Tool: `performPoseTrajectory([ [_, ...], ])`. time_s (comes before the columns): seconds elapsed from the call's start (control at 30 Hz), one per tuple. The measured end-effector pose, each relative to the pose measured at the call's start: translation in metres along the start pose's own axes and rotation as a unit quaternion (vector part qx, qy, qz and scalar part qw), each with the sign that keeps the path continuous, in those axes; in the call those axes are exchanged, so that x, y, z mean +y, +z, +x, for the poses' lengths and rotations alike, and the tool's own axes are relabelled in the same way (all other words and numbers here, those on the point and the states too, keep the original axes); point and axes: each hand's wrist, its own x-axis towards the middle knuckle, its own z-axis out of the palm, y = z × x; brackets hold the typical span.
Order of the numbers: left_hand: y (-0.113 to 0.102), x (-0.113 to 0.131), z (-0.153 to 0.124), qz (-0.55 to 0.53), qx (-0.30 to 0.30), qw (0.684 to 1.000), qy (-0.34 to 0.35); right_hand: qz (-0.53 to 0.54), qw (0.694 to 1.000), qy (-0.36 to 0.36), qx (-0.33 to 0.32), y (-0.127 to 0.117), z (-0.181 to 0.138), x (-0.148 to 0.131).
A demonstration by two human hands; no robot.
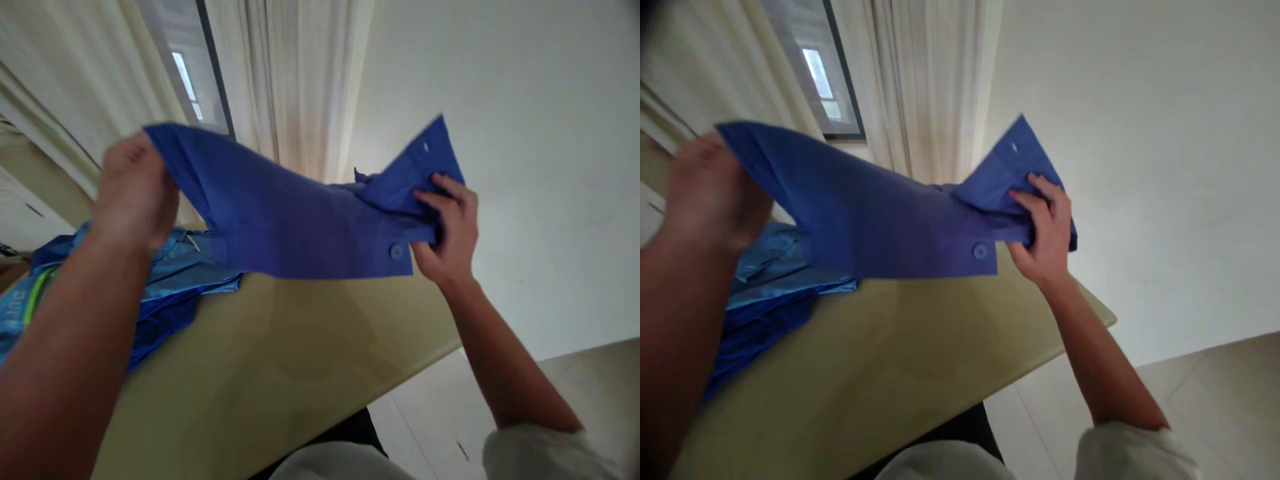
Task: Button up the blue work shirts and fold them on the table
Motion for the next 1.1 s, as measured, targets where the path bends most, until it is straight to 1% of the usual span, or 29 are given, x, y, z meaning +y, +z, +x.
performPoseTrajectory([
  [0.03,0.017,-0.006,-0.021,-0.061,0.04,0.997,0.02,0.002,0.999,0.021,-0.039,-0.004,-0.023,-0.001],
  [0.07,0.033,-0.014,-0.04,-0.113,0.044,0.992,0.034,0.014,0.995,0.037,-0.088,-0.009,-0.047,-0.001],
  [0.1,0.048,-0.025,-0.059,-0.142,0.014,0.989,0.049,0.033,0.986,0.041,-0.16,-0.014,-0.07,-0.002],
  [0.13,0.062,-0.037,-0.076,-0.142,-0.041,0.988,0.051,0.049,0.966,0.051,-0.25,-0.021,-0.092,-0.004],
  [0.17,0.073,-0.052,-0.092,-0.119,-0.115,0.985,0.044,0.057,0.941,0.078,-0.326,-0.028,-0.112,-0.007],
  [0.23,0.089,-0.081,-0.119,-0.073,-0.228,0.971,0.024,0.08,0.869,0.156,-0.463,-0.044,-0.144,-0.017],
  [0.27,0.094,-0.095,-0.13,-0.054,-0.277,0.959,0.021,0.098,0.831,0.19,-0.514,-0.052,-0.155,-0.022],
  [0.3,0.097,-0.106,-0.139,-0.039,-0.324,0.945,0.016,0.119,0.798,0.218,-0.55,-0.058,-0.162,-0.027],
  [0.33,0.098,-0.115,-0.145,-0.034,-0.37,0.928,0.01,0.141,0.773,0.237,-0.571,-0.063,-0.164,-0.031],
  [0.37,0.098,-0.121,-0.147,-0.037,-0.417,0.908,0.002,0.163,0.758,0.251,-0.579,-0.065,-0.161,-0.033],
  [0.4,0.098,-0.125,-0.146,-0.049,-0.46,0.887,-0.007,0.184,0.754,0.259,-0.575,-0.063,-0.156,-0.032],
  [0.43,0.099,-0.128,-0.141,-0.068,-0.488,0.87,-0.015,0.202,0.759,0.265,-0.559,-0.057,-0.149,-0.029],
  [0.47,0.102,-0.131,-0.133,-0.087,-0.494,0.865,-0.023,0.215,0.772,0.268,-0.535,-0.047,-0.142,-0.024],
  [0.5,0.107,-0.135,-0.123,-0.096,-0.471,0.876,-0.03,0.218,0.792,0.27,-0.502,-0.033,-0.136,-0.017],
  [0.53,0.114,-0.14,-0.112,-0.085,-0.413,0.906,-0.037,0.207,0.819,0.27,-0.462,-0.015,-0.132,-0.008],
  [0.57,0.122,-0.146,-0.101,-0.054,-0.33,0.941,-0.045,0.18,0.849,0.266,-0.42,0.004,-0.131,0.0],
  [0.6,0.131,-0.153,-0.091,-0.005,-0.234,0.971,-0.054,0.141,0.876,0.258,-0.383,0.025,-0.134,0.009],
  [0.63,0.141,-0.16,-0.083,0.05,-0.152,0.985,-0.059,0.108,0.888,0.241,-0.376,0.046,-0.14,0.016],
  [0.67,0.15,-0.168,-0.078,0.102,-0.089,0.989,-0.059,0.083,0.887,0.222,-0.396,0.065,-0.149,0.022],
  [0.7,0.158,-0.175,-0.076,0.151,-0.048,0.986,-0.055,0.067,0.879,0.205,-0.426,0.082,-0.159,0.026],
  [0.73,0.165,-0.181,-0.076,0.192,-0.03,0.98,-0.049,0.057,0.867,0.186,-0.458,0.097,-0.17,0.029],
  [0.8,0.174,-0.189,-0.079,0.25,-0.024,0.967,-0.038,0.037,0.853,0.162,-0.494,0.115,-0.19,0.029],
  [0.87,0.179,-0.19,-0.085,0.267,-0.034,0.963,-0.033,0.02,0.854,0.154,-0.497,0.123,-0.204,0.026],
  [0.93,0.183,-0.185,-0.089,0.239,-0.037,0.97,-0.024,0.014,0.858,0.155,-0.489,0.123,-0.21,0.023],
  [1.0,0.186,-0.177,-0.09,0.164,-0.033,0.986,-0.021,0.017,0.861,0.159,-0.483,0.122,-0.21,0.023],
  [1.03,0.188,-0.172,-0.09,0.099,-0.037,0.994,-0.033,0.018,0.862,0.162,-0.479,0.121,-0.21,0.023],
  [1.07,0.19,-0.168,-0.089,0.015,-0.049,0.997,-0.059,0.019,0.865,0.164,-0.475,0.121,-0.21,0.024],
  [1.1,0.192,-0.165,-0.088,-0.078,-0.065,0.99,-0.097,0.019,0.867,0.166,-0.469,0.121,-0.21,0.024],
])
